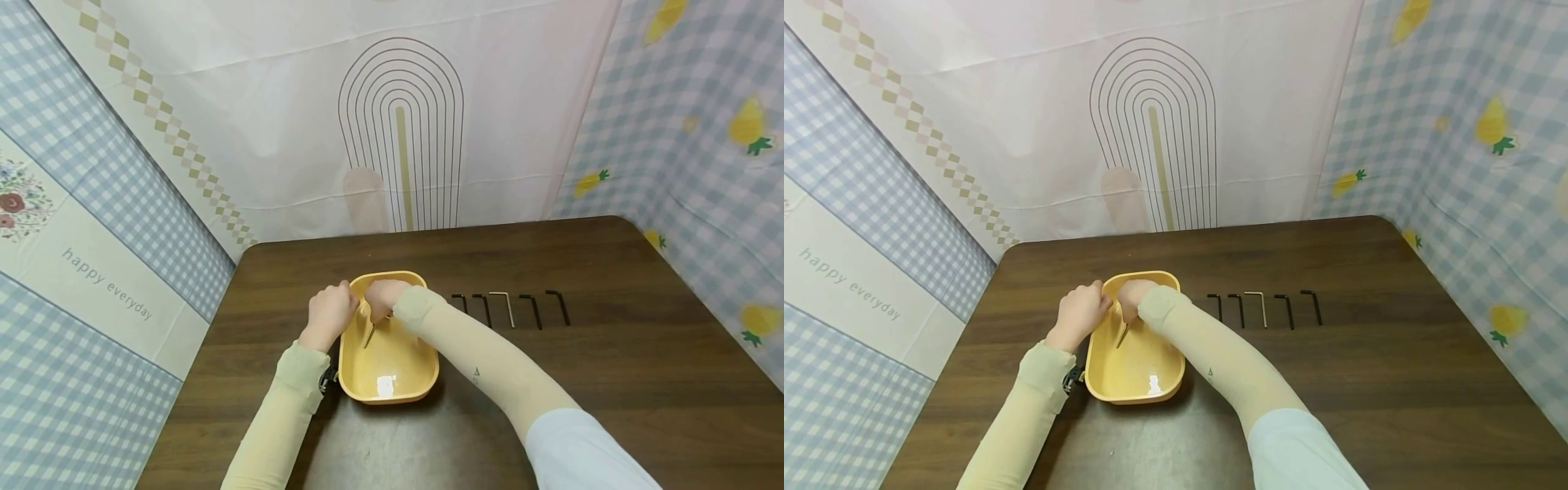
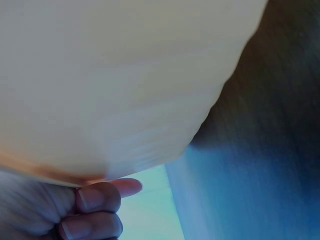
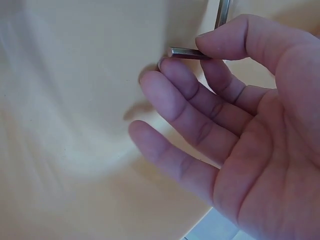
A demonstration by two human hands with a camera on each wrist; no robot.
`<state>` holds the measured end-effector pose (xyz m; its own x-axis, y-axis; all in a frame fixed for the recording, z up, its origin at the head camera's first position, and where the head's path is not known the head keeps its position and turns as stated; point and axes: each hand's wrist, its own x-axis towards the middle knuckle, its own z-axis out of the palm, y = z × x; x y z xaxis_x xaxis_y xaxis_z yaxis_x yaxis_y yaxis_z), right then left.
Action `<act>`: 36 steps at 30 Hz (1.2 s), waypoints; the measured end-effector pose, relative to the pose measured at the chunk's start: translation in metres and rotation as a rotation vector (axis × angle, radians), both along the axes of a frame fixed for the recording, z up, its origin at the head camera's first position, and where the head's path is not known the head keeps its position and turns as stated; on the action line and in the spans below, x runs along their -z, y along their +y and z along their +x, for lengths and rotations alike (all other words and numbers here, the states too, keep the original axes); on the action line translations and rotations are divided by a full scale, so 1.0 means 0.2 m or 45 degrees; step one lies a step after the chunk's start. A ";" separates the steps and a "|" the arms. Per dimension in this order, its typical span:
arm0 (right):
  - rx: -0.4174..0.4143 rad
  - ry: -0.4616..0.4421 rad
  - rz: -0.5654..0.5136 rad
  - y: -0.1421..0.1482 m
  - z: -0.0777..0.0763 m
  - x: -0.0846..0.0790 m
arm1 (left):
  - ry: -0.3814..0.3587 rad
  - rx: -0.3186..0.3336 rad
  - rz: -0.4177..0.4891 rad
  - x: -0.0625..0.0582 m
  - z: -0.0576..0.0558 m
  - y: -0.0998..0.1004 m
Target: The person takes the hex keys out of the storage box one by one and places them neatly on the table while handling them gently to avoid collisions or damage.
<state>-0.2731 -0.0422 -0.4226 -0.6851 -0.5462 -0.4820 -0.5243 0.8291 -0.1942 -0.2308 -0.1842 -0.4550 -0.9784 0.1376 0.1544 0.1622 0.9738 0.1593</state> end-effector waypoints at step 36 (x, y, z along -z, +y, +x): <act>-0.060 -0.121 -0.115 -0.02 -0.05 0.03 | 0.006 0.004 -0.002 0.01 0.00 0.00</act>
<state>-0.2823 -0.0470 -0.4281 -0.6113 -0.6207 -0.4909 -0.5380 0.7809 -0.3174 -0.2317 -0.1840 -0.4571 -0.9773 0.1408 0.1585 0.1657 0.9736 0.1568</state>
